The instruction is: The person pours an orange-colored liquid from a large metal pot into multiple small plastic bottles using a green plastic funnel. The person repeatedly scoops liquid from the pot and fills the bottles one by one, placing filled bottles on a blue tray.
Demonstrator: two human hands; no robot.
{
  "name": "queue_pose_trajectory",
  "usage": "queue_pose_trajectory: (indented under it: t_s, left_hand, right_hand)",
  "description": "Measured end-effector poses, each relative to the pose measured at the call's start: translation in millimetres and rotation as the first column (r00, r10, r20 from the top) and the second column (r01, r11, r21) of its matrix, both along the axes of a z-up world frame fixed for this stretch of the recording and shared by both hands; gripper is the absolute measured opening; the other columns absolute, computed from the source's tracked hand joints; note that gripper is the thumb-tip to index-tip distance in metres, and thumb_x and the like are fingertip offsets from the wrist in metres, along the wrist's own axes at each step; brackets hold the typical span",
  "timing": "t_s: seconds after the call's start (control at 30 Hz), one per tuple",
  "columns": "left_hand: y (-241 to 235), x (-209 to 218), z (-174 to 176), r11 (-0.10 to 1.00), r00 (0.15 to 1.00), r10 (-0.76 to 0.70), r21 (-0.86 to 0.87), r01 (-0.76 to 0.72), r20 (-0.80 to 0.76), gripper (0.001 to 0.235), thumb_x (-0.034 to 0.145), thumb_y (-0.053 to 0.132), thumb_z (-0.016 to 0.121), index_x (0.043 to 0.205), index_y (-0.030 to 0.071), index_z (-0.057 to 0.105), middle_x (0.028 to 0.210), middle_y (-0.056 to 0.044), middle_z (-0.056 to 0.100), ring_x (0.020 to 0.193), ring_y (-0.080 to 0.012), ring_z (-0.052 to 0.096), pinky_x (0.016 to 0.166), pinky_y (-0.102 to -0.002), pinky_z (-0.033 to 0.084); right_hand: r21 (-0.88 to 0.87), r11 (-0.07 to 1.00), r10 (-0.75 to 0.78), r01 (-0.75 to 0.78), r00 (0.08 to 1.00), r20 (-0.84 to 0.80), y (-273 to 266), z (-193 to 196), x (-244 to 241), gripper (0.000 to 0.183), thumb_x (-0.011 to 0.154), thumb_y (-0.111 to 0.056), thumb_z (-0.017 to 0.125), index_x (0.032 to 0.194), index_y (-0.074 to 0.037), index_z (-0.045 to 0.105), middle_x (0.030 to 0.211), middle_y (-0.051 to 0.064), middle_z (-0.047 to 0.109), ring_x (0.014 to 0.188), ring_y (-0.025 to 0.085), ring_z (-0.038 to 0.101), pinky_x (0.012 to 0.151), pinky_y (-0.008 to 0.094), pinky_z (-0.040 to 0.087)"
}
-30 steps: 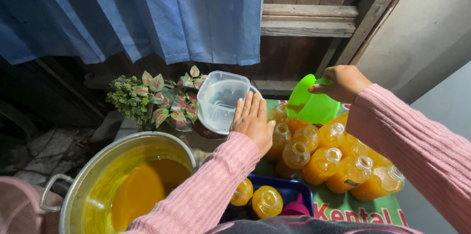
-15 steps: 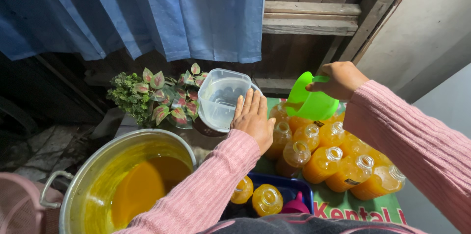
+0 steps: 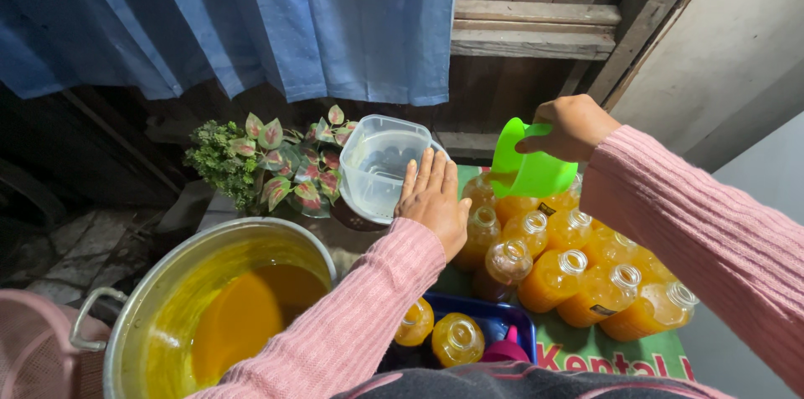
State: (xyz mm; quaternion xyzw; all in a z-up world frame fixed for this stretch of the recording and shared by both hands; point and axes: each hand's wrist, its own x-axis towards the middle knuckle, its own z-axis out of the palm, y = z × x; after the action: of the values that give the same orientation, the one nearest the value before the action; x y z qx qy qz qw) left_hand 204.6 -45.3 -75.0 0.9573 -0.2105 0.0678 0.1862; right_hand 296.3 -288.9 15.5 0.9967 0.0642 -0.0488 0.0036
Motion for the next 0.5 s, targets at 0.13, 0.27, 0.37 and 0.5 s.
queue_pose_trajectory:
  t_s: [0.13, 0.27, 0.37, 0.5]
  left_hand:
    - [-0.1, 0.1, -0.1, 1.0, 1.0, 0.0, 0.005, 0.0, -0.005, 0.069, 0.099, 0.034, 0.047, 0.153, -0.004, 0.028, 0.164, -0.022, 0.022, 0.155, -0.0328, 0.009, 0.125, -0.046, 0.001]
    - [-1.4, 0.1, -0.2, 1.0, 1.0, -0.001, 0.01, 0.001, -0.009, 0.069, 0.1, 0.035, 0.046, 0.153, -0.005, 0.027, 0.164, -0.022, 0.022, 0.155, -0.0325, 0.008, 0.125, -0.045, 0.001]
    - [-1.5, 0.9, 0.3, 1.0, 1.0, -0.003, 0.012, 0.003, -0.001, 0.068, 0.1, 0.034, 0.046, 0.153, -0.005, 0.027, 0.164, -0.022, 0.021, 0.155, -0.0327, 0.007, 0.124, -0.045, 0.001]
    - [-0.6, -0.5, -0.1, 1.0, 1.0, -0.002, -0.002, 0.002, -0.012, 0.069, 0.099, 0.033, 0.048, 0.153, -0.005, 0.028, 0.164, -0.022, 0.022, 0.155, -0.0328, 0.009, 0.125, -0.045, 0.002]
  right_hand:
    - [-0.006, 0.999, 0.042, -0.042, 0.999, 0.021, 4.8, 0.9, 0.1, 0.064, 0.076, -0.058, 0.078, 0.114, -0.006, 0.075, 0.103, 0.018, 0.075, 0.097, 0.035, 0.073, 0.088, 0.042, 0.058]
    - [-0.018, 0.998, 0.058, -0.057, 0.998, 0.021, 10.1, 3.3, 0.8, 0.065, 0.076, -0.058, 0.079, 0.115, -0.006, 0.075, 0.103, 0.019, 0.076, 0.098, 0.035, 0.073, 0.09, 0.042, 0.058]
    - [-0.011, 0.998, 0.058, -0.058, 0.998, 0.023, 15.2, 5.0, 1.0, 0.067, 0.074, -0.056, 0.081, 0.119, -0.006, 0.074, 0.106, 0.02, 0.075, 0.1, 0.036, 0.072, 0.09, 0.042, 0.058]
    - [-0.03, 0.999, 0.029, -0.029, 1.0, -0.008, 23.3, 6.1, 2.5, 0.07, 0.074, -0.055, 0.082, 0.124, -0.008, 0.071, 0.11, 0.02, 0.073, 0.103, 0.037, 0.071, 0.092, 0.043, 0.057]
